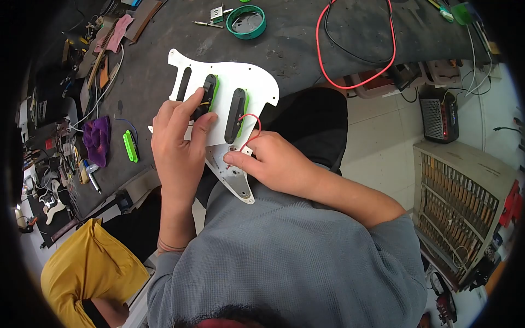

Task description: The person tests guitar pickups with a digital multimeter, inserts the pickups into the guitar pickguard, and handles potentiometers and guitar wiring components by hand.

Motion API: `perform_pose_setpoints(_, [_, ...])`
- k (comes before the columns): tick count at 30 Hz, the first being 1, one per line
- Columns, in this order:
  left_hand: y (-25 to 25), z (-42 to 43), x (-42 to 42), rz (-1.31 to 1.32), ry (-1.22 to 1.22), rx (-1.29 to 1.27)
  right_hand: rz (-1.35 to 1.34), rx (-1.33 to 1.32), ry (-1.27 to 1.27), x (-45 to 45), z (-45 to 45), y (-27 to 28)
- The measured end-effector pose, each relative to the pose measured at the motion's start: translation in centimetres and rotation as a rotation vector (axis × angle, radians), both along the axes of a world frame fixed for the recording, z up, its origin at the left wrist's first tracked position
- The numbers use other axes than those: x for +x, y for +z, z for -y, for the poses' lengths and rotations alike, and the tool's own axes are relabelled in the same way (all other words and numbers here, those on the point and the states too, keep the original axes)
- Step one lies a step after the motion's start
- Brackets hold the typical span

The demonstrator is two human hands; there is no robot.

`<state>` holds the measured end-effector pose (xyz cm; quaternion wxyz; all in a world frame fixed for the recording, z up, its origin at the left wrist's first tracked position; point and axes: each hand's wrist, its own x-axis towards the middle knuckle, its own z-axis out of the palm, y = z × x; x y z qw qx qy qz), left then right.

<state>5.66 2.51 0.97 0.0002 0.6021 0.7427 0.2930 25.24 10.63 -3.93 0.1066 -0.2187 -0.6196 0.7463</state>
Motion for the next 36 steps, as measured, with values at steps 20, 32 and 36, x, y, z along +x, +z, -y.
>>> perform_pose_setpoints(20, [0.5, 10.7, -15.1, 0.097, 0.721, -0.011, 0.198, -0.218, 0.032, -0.3, -1.3, 0.1])
perform_pose_setpoints(32, [0.0, 11.4, -12.3, 0.135, 0.736, -0.095, 0.249, -0.16, 0.008, -0.1, -0.9, 0.0])
perform_pose_setpoints(36, [0.0, 11.8, -13.0, 0.252, 0.714, -0.086, 0.265, -0.151, -0.004, -0.1, -0.8, 0.0])
